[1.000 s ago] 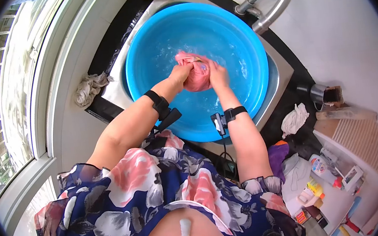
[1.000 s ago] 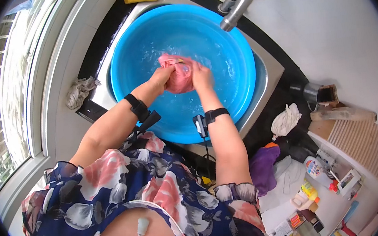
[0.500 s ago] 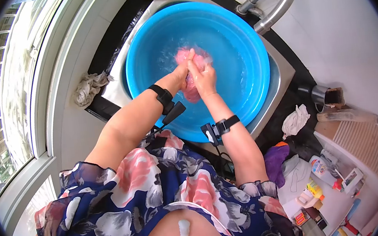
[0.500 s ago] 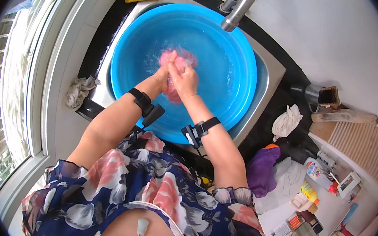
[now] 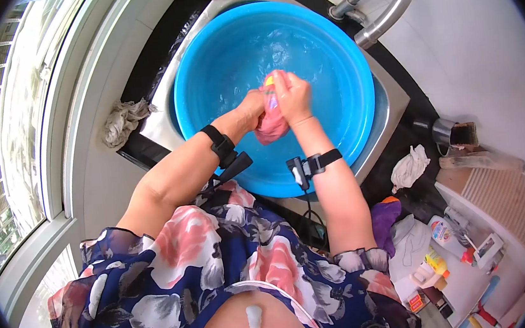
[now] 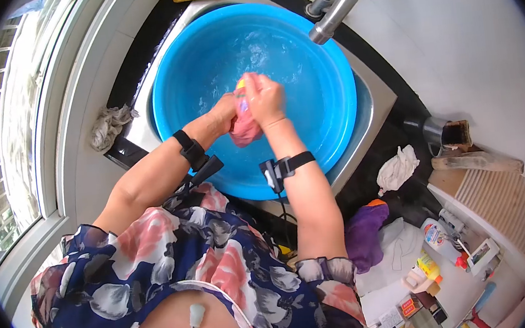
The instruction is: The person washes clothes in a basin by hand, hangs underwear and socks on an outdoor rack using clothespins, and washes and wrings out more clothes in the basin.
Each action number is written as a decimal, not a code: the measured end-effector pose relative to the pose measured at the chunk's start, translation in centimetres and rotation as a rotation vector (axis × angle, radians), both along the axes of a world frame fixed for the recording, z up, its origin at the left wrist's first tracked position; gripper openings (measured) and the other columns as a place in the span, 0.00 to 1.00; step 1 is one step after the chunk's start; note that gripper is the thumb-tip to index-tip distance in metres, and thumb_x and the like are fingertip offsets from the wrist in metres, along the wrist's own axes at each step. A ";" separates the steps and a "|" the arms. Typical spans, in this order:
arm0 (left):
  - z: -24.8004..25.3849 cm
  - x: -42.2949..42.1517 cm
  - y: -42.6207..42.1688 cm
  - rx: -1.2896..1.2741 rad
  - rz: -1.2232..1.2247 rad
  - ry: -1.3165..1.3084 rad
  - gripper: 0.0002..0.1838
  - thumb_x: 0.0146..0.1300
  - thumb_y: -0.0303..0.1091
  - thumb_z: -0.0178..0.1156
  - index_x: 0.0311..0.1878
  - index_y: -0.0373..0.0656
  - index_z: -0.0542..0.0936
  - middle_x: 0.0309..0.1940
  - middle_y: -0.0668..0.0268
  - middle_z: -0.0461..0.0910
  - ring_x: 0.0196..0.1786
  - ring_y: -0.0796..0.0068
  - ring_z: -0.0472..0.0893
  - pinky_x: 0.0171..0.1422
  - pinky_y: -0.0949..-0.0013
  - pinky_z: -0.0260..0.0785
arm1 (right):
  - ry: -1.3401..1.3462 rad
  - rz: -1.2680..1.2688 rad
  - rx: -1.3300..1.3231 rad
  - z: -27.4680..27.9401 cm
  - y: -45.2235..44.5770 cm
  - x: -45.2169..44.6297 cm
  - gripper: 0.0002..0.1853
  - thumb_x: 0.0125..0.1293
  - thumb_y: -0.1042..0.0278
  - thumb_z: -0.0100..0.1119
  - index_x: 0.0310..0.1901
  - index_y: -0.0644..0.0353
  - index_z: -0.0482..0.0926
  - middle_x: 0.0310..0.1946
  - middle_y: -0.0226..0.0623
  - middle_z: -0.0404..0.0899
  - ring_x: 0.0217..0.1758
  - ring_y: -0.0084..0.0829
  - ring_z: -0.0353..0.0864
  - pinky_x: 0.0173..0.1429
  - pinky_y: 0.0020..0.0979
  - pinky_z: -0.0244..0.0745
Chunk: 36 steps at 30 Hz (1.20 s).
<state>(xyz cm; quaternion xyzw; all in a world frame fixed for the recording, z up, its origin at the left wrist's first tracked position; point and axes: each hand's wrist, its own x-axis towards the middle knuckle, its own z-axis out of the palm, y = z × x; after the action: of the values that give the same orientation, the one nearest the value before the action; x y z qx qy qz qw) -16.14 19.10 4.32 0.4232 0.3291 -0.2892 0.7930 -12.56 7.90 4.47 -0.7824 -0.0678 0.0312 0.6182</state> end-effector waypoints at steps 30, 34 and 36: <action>-2.8 3.6 4.8 0.656 -0.770 -0.098 0.45 0.61 0.69 0.50 0.72 0.44 0.61 0.73 0.48 0.55 0.75 0.51 0.56 0.76 0.48 0.49 | -0.151 0.387 -0.910 -1.4 -8.5 -1.5 0.18 0.47 0.57 0.69 0.39 0.57 0.85 0.53 0.41 0.79 0.57 0.44 0.75 0.73 0.53 0.52; 0.7 1.9 2.5 0.349 -0.472 0.146 0.46 0.63 0.73 0.43 0.73 0.46 0.59 0.74 0.50 0.52 0.76 0.46 0.49 0.72 0.31 0.40 | 0.158 0.278 -0.006 5.0 -7.7 -2.0 0.24 0.44 0.69 0.68 0.47 0.62 0.81 0.55 0.37 0.78 0.57 0.39 0.77 0.70 0.44 0.62; 2.1 1.4 1.0 -0.082 -0.302 0.225 0.48 0.61 0.76 0.40 0.74 0.49 0.59 0.75 0.53 0.51 0.77 0.40 0.42 0.65 0.18 0.33 | 0.408 0.174 0.388 6.4 -7.7 -2.8 0.26 0.44 0.72 0.66 0.51 0.64 0.78 0.56 0.36 0.78 0.57 0.37 0.77 0.68 0.41 0.65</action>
<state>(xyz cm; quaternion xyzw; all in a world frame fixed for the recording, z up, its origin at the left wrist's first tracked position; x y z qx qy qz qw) -14.76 20.14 6.45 0.4001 0.3367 -0.4635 0.7153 -15.40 0.22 10.87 -0.6185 -0.0137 0.2275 0.7520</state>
